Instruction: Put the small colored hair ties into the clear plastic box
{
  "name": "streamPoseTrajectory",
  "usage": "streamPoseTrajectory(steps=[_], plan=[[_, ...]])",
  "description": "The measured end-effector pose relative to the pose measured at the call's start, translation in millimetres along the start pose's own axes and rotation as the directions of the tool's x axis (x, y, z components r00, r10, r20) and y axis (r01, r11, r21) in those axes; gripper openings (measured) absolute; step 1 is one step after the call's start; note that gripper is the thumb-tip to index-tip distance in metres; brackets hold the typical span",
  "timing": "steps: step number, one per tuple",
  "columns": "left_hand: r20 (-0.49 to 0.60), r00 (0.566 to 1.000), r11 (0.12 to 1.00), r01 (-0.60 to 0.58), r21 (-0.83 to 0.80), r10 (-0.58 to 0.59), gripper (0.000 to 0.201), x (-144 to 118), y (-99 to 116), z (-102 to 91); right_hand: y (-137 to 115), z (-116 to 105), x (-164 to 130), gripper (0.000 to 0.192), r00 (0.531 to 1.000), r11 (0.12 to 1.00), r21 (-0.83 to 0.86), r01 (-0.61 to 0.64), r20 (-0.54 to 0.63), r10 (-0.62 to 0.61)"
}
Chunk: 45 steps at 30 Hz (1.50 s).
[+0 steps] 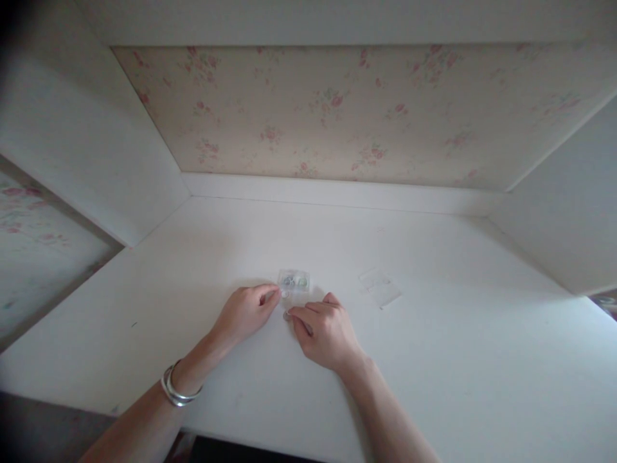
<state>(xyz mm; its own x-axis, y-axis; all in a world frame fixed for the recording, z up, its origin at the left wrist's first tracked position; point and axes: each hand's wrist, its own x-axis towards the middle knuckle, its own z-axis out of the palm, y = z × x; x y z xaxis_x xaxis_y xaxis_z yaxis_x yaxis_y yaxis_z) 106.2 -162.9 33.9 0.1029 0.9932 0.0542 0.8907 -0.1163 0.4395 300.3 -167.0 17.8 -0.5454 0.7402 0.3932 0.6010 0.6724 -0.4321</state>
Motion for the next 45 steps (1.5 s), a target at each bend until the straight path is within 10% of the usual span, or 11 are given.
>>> streamPoseTrajectory(steps=[7,14,22,32,39,45], plan=[[-0.022,0.999,0.999,-0.039,0.019,0.039,0.033,-2,6,5.7,1,6,9,0.021,0.947,0.989,-0.013,-0.147,-0.292,0.136],[-0.104,0.990,0.995,-0.099,-0.022,0.096,0.029,-6,7,-2.0,-1,11,12,0.023,0.956,0.981,-0.069,-0.184,-0.246,0.162],[0.133,0.894,0.903,-0.430,-0.020,0.428,0.023,-14,11,4.7,7,2,11,0.023,0.857,0.941,0.071,-0.330,-0.395,0.330],[0.148,0.909,0.920,-0.392,-0.006,0.389,0.028,-12,13,7.9,4,4,9,0.023,0.884,0.944,0.055,-0.326,-0.337,0.325],[-0.072,0.968,0.948,-0.251,-0.194,0.242,0.029,-10,10,6.2,6,3,9,0.024,0.889,0.951,0.077,-0.301,-0.339,0.309],[-0.170,0.969,0.946,-0.217,-0.242,0.179,0.026,-4,6,9.7,-6,-9,3,0.019,1.000,1.000,-0.021,-0.005,-0.010,0.005]])
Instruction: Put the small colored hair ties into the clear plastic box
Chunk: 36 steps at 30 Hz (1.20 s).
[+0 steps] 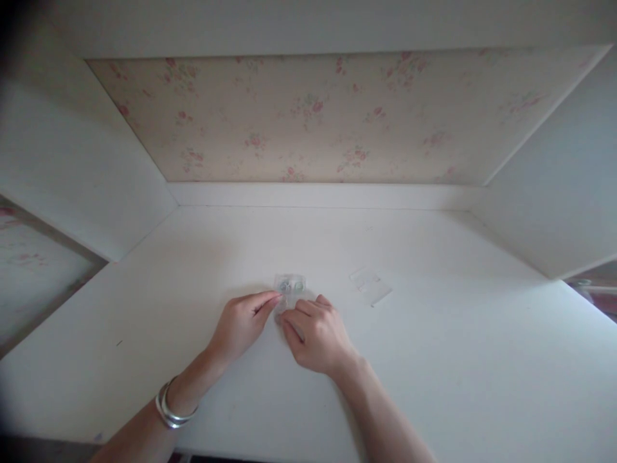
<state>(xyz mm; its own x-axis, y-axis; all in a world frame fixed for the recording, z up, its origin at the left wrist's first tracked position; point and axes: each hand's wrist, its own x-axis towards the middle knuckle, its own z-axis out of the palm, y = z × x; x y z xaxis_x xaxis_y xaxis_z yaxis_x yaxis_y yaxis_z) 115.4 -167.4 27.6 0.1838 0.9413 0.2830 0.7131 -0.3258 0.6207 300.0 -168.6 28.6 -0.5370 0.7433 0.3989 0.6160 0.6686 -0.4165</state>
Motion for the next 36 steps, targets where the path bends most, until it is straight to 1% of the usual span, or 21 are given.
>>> streamPoseTrajectory(steps=[2,4,8,13,16,19,21,25,29,33,36], plan=[[0.021,1.000,1.000,0.002,0.003,-0.002,0.026,0,-1,2.5,-3,-2,0,0.016,0.998,0.998,-0.055,0.031,0.064,-0.028],[0.033,0.999,1.000,-0.001,-0.012,0.001,0.025,1,-2,4.5,-4,-3,0,0.014,0.996,0.994,-0.106,0.036,0.091,-0.026],[-0.017,1.000,0.998,0.007,-0.066,-0.008,0.025,2,-1,1.7,-3,-2,1,0.012,0.993,0.987,-0.159,0.037,0.114,-0.019],[-0.092,0.990,0.995,0.104,-0.012,-0.104,0.031,4,4,-14.7,-3,0,0,0.016,0.993,0.988,-0.147,0.055,0.109,-0.039],[-0.065,0.993,0.994,0.096,-0.060,-0.100,0.031,2,8,-20.4,-3,1,-1,0.018,0.993,0.989,-0.130,0.068,0.108,-0.054],[-0.007,0.998,0.987,0.068,-0.146,-0.069,0.031,-1,11,-19.7,-2,3,0,0.020,0.993,0.988,-0.134,0.071,0.107,-0.056],[0.010,0.998,0.984,0.061,-0.170,-0.060,0.032,-2,12,-18.2,-1,4,0,0.020,0.993,0.987,-0.140,0.072,0.102,-0.058],[-0.005,0.997,0.982,0.077,-0.172,-0.079,0.033,-2,12,-19.1,0,6,0,0.018,0.991,0.989,-0.130,0.076,0.116,-0.061],[-0.019,0.996,0.979,0.087,-0.187,-0.092,0.031,-2,11,-23.2,-2,3,1,0.018,0.990,0.989,-0.126,0.081,0.127,-0.065],[-0.026,0.995,0.981,0.086,-0.175,-0.091,0.031,-2,11,-23.1,-7,1,2,0.017,0.994,0.982,-0.169,0.083,0.087,-0.069],[-0.032,0.996,0.984,0.080,-0.158,-0.086,0.033,-2,11,-21.4,-10,4,3,0.020,0.995,0.975,-0.207,0.080,0.069,-0.067]])
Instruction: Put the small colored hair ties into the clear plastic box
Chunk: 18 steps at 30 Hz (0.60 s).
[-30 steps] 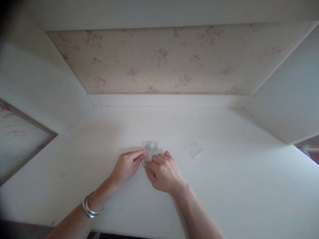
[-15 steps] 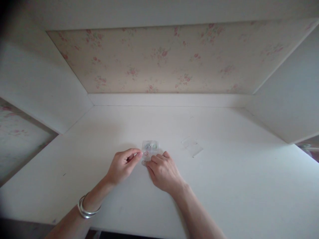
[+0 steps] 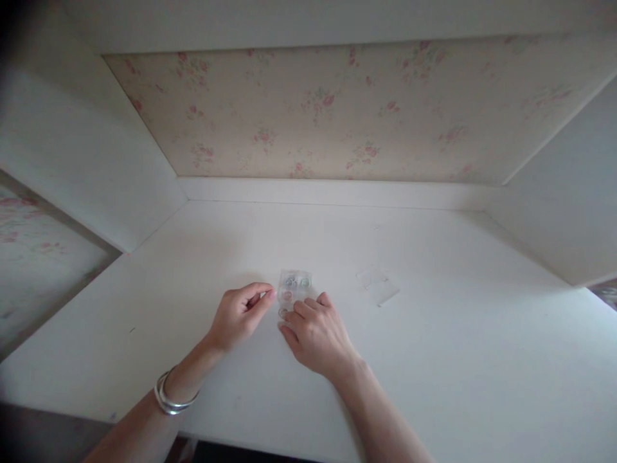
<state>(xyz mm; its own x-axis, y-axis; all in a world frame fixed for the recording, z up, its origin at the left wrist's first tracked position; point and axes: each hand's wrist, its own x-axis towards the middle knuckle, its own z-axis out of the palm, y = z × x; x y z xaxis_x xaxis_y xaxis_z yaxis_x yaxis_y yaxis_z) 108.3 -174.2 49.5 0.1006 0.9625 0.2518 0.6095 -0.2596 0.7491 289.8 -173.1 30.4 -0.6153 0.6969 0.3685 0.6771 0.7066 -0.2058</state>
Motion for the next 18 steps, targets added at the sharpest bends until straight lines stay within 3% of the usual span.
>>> streamPoseTrajectory(steps=[4,9,12,15,18], plan=[[-0.003,1.000,1.000,-0.010,0.009,0.010,0.033,0.3,-1.1,0.7,-4.6,3.8,1.9,0.027,1.000,1.000,-0.021,-0.006,0.016,0.006],[0.008,1.000,0.999,-0.010,0.043,0.009,0.030,1.9,-2.3,-1.5,-2.1,2.3,0.7,0.022,1.000,0.999,0.037,0.004,0.028,-0.005],[0.109,0.994,0.997,-0.019,0.080,0.010,0.029,2.5,-3.4,-2.9,2.3,-1.2,0.6,0.020,0.999,0.991,0.123,-0.045,-0.023,0.049],[0.256,0.965,0.984,-0.096,0.150,0.055,0.025,1.7,-4.7,-3.2,4.2,-1.0,2.5,0.020,0.983,0.968,0.211,-0.135,-0.096,0.158],[0.324,0.941,0.962,-0.172,0.212,0.097,0.023,0.4,-5.5,-3.4,3.5,4.5,5.2,0.021,0.956,0.948,0.241,-0.209,-0.153,0.250]])
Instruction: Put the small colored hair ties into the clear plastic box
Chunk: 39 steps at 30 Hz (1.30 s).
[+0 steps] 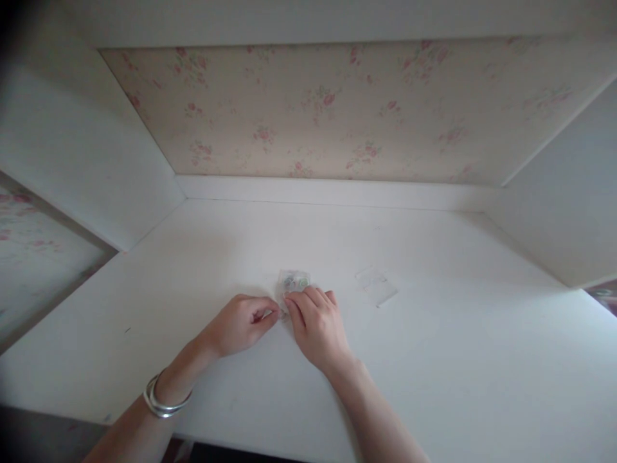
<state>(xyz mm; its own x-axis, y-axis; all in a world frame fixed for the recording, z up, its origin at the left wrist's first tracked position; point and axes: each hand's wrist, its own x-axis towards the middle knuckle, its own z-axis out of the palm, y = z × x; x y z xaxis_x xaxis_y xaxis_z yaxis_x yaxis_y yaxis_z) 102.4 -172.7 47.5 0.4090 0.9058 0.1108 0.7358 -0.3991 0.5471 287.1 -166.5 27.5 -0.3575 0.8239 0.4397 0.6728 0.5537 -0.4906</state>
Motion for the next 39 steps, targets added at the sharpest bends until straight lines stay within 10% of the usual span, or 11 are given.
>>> streamPoseTrajectory(steps=[18,27,39], plan=[[0.116,0.965,0.932,-0.258,0.253,0.236,0.026,-4,-10,10.5,9,4,4,0.022,0.973,0.980,0.070,-0.188,-0.120,0.196],[-0.170,0.978,0.991,-0.109,0.081,0.121,0.024,1,-17,18.4,12,4,4,0.023,0.963,0.973,0.075,-0.219,-0.142,0.228],[-0.186,0.981,0.996,-0.073,-0.050,0.062,0.023,12,-17,20.1,-3,2,-4,0.025,0.994,0.992,-0.093,0.087,0.071,-0.080]])
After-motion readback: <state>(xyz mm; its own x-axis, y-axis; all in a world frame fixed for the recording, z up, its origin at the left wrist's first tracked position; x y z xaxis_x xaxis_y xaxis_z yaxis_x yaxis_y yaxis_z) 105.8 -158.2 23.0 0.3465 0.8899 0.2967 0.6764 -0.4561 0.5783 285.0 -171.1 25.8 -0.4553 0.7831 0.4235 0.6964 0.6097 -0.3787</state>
